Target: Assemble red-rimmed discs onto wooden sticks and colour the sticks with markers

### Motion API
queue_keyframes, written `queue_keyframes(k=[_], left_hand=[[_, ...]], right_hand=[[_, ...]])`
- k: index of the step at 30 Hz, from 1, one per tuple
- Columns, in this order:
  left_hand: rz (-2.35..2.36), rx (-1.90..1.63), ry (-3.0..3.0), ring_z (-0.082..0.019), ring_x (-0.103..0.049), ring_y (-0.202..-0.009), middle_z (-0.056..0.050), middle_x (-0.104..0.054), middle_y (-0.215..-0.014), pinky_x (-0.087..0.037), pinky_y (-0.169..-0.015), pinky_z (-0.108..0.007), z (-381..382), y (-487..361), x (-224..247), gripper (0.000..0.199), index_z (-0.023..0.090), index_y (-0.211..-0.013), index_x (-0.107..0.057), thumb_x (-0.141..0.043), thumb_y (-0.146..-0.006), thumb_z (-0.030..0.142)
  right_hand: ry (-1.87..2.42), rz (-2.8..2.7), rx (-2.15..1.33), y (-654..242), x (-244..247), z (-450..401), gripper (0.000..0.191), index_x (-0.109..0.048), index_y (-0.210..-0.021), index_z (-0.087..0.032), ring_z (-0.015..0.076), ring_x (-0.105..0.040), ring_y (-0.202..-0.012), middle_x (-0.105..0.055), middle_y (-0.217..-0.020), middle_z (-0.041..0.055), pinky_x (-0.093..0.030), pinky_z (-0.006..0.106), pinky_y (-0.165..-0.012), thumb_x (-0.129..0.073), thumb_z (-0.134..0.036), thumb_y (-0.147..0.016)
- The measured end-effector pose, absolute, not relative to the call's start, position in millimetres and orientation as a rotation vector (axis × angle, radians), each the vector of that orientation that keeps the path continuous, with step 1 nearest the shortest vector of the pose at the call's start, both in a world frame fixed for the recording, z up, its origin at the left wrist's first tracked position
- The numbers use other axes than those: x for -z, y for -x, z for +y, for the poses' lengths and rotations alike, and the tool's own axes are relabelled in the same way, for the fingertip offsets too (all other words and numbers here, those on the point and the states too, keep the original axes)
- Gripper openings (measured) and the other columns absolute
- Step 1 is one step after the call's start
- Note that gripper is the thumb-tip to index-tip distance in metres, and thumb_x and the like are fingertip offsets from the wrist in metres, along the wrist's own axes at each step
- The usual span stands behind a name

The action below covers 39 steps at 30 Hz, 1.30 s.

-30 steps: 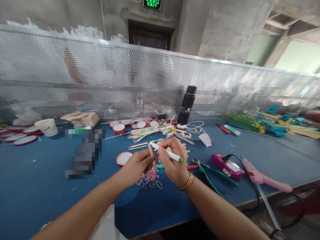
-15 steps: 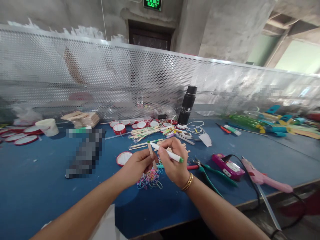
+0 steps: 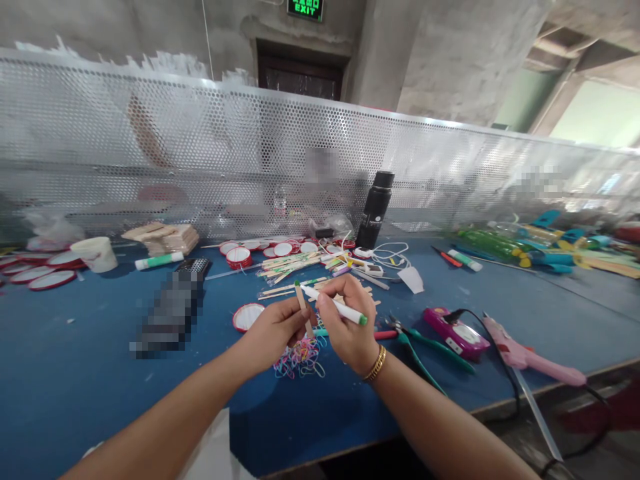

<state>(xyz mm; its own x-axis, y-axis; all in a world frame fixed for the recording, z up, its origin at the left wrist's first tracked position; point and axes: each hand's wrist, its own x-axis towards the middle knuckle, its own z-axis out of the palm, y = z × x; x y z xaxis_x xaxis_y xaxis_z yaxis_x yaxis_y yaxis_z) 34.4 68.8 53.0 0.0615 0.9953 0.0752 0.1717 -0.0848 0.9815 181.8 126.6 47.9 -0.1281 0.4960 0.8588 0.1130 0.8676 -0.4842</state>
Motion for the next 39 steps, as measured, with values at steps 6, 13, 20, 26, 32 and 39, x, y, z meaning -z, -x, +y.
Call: queue_keyframes(k=[6, 13, 20, 26, 32, 39], left_hand=[[1.244, -1.133, -1.415, -0.009, -0.034, -0.051, 0.006, -0.044, -0.059, -0.025, -0.05, -0.025, 68.4, -34.8, -53.0, 0.039, 0.018, -0.076, -0.056, -0.064, -0.083, 0.056], [1.255, -1.148, -1.434, -0.009, -0.037, -0.051, 0.005, -0.047, -0.058, -0.027, -0.05, -0.024, 68.9, -35.1, -54.7, 0.039, 0.019, -0.072, -0.055, -0.062, -0.084, 0.055], [1.224, -1.132, -1.429, -0.009, -0.035, -0.051, 0.006, -0.044, -0.058, -0.025, -0.049, -0.024, 68.7, -35.4, -53.2, 0.038, 0.019, -0.075, -0.055, -0.064, -0.083, 0.054], [1.239, -1.133, -1.426, -0.009, -0.035, -0.05, 0.006, -0.044, -0.057, -0.025, -0.049, -0.024, 69.7, -35.2, -52.8, 0.039, 0.019, -0.076, -0.055, -0.064, -0.082, 0.056], [1.252, -1.141, -1.437, -0.009, -0.037, -0.051, 0.005, -0.046, -0.057, -0.026, -0.049, -0.024, 70.4, -34.9, -52.5, 0.04, 0.019, -0.072, -0.054, -0.063, -0.082, 0.057], [1.234, -1.142, -1.437, -0.009, -0.034, -0.05, 0.006, -0.043, -0.057, -0.026, -0.049, -0.024, 68.4, -36.2, -53.5, 0.039, 0.019, -0.073, -0.053, -0.063, -0.083, 0.056]], right_hand=[[0.474, -1.715, -0.325, -180.6, -49.1, 125.7, 0.011, -0.057, -0.076, -0.022, 0.0151, -0.061, -0.065, -0.063, -0.069, -0.002, -0.045, 0.031, -0.067, -0.056, -0.021, -0.087], [0.484, -1.668, -0.368, -181.4, -47.6, 126.6, 0.009, -0.058, -0.078, -0.022, 0.0138, -0.058, -0.062, -0.061, -0.067, -0.0028, -0.045, 0.027, -0.062, -0.057, -0.022, -0.087], [0.458, -1.702, -0.325, -181.0, -49.2, 125.4, 0.011, -0.058, -0.076, -0.022, 0.0152, -0.061, -0.066, -0.063, -0.069, -0.0018, -0.046, 0.03, -0.066, -0.056, -0.022, -0.087], [0.475, -1.697, -0.327, -180.7, -49.8, 125.5, 0.011, -0.057, -0.076, -0.022, 0.0146, -0.06, -0.064, -0.063, -0.068, -0.0022, -0.045, 0.029, -0.064, -0.056, -0.021, -0.086], [0.474, -1.67, -0.351, -181.0, -48.9, 126.8, 0.01, -0.058, -0.077, -0.022, 0.0138, -0.06, -0.063, -0.062, -0.067, -0.0026, -0.045, 0.028, -0.063, -0.056, -0.021, -0.087], [0.46, -1.709, -0.321, -180.4, -48.4, 125.3, 0.011, -0.057, -0.075, -0.022, 0.0141, -0.06, -0.065, -0.063, -0.068, -0.0026, -0.045, 0.029, -0.066, -0.056, -0.021, -0.086]])
